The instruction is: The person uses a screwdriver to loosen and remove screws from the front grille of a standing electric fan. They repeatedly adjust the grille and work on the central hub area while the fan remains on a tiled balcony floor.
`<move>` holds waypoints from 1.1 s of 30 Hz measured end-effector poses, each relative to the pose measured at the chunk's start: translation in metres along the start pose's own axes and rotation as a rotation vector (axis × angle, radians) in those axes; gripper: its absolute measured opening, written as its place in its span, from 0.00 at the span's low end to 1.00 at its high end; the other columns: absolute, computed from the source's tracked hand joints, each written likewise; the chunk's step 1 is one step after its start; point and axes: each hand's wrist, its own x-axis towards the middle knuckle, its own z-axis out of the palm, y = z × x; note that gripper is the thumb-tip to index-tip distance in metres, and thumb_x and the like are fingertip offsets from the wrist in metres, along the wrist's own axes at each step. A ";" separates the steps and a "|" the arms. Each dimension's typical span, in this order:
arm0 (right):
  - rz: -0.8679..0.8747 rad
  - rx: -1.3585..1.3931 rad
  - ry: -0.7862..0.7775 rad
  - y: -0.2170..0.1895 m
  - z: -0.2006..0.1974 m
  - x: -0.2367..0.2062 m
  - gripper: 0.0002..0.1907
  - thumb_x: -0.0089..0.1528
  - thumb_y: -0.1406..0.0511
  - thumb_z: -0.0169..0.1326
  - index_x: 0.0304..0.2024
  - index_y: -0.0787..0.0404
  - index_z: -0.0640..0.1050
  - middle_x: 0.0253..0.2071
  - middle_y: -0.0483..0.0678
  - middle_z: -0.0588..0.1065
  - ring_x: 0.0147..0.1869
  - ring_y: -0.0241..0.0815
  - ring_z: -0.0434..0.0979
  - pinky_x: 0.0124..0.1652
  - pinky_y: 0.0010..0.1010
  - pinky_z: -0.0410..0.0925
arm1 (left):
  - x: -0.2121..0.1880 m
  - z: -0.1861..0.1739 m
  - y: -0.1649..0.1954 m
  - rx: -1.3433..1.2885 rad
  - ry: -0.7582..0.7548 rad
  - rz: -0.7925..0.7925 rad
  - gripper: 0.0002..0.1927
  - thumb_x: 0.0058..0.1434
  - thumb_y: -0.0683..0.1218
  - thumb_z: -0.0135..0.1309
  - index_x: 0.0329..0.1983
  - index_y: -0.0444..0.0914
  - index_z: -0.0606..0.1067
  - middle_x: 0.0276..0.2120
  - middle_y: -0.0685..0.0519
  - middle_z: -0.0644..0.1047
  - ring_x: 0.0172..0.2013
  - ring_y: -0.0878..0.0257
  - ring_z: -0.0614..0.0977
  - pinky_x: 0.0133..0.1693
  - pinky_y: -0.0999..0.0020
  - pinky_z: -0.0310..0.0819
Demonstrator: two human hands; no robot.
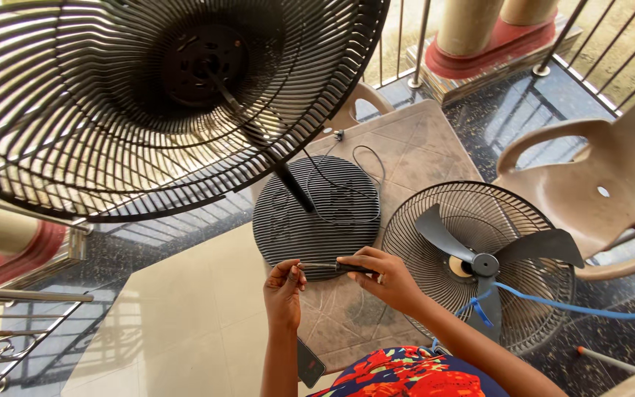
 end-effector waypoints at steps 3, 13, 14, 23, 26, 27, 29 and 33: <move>-0.010 0.010 -0.019 -0.004 0.003 -0.002 0.21 0.59 0.72 0.62 0.55 0.55 0.82 0.35 0.41 0.76 0.28 0.30 0.72 0.26 0.24 0.65 | -0.005 -0.001 0.011 0.064 0.011 0.052 0.09 0.64 0.42 0.59 0.45 0.32 0.80 0.35 0.53 0.80 0.31 0.66 0.77 0.32 0.73 0.69; -0.035 0.083 -0.006 -0.011 0.005 -0.002 0.20 0.60 0.72 0.61 0.55 0.57 0.82 0.38 0.41 0.76 0.33 0.29 0.72 0.30 0.22 0.67 | -0.010 0.014 0.045 0.270 -0.057 0.163 0.06 0.66 0.41 0.58 0.43 0.32 0.80 0.29 0.55 0.78 0.31 0.68 0.78 0.32 0.73 0.71; -0.044 0.076 -0.002 -0.012 0.005 -0.001 0.20 0.60 0.72 0.61 0.55 0.57 0.82 0.38 0.41 0.76 0.32 0.29 0.71 0.29 0.22 0.66 | -0.009 0.016 0.048 0.267 -0.047 0.171 0.06 0.66 0.40 0.58 0.43 0.32 0.80 0.30 0.55 0.77 0.31 0.68 0.78 0.32 0.73 0.71; -0.016 0.073 -0.009 -0.022 0.008 0.023 0.19 0.61 0.70 0.61 0.55 0.58 0.82 0.36 0.41 0.77 0.28 0.31 0.68 0.28 0.23 0.63 | 0.002 0.032 0.080 0.266 -0.085 0.219 0.07 0.66 0.42 0.57 0.43 0.32 0.80 0.29 0.54 0.77 0.31 0.68 0.78 0.32 0.73 0.71; -0.071 0.075 0.013 -0.017 0.017 0.035 0.18 0.64 0.68 0.59 0.57 0.61 0.80 0.39 0.44 0.80 0.35 0.31 0.75 0.34 0.22 0.68 | 0.011 0.037 0.098 0.269 -0.092 0.278 0.07 0.67 0.42 0.56 0.43 0.32 0.79 0.30 0.55 0.77 0.31 0.68 0.78 0.32 0.73 0.71; -0.116 0.118 0.028 -0.015 0.025 0.042 0.18 0.65 0.68 0.58 0.58 0.62 0.79 0.43 0.45 0.82 0.40 0.31 0.80 0.38 0.22 0.71 | 0.015 0.039 0.105 0.267 -0.096 0.299 0.07 0.67 0.42 0.56 0.43 0.32 0.79 0.30 0.55 0.77 0.31 0.68 0.78 0.31 0.74 0.71; -0.095 0.226 0.018 -0.009 0.036 0.057 0.18 0.67 0.67 0.56 0.59 0.64 0.77 0.46 0.47 0.84 0.45 0.32 0.83 0.41 0.22 0.74 | 0.023 0.046 0.119 0.270 -0.117 0.363 0.07 0.69 0.42 0.56 0.46 0.33 0.79 0.31 0.55 0.76 0.33 0.68 0.77 0.33 0.74 0.71; 0.000 0.537 -0.086 -0.003 0.056 0.089 0.18 0.69 0.66 0.52 0.60 0.66 0.73 0.46 0.50 0.82 0.44 0.35 0.81 0.39 0.25 0.73 | 0.042 0.063 0.151 0.254 -0.125 0.443 0.09 0.68 0.42 0.56 0.49 0.33 0.78 0.37 0.54 0.79 0.37 0.68 0.79 0.33 0.75 0.70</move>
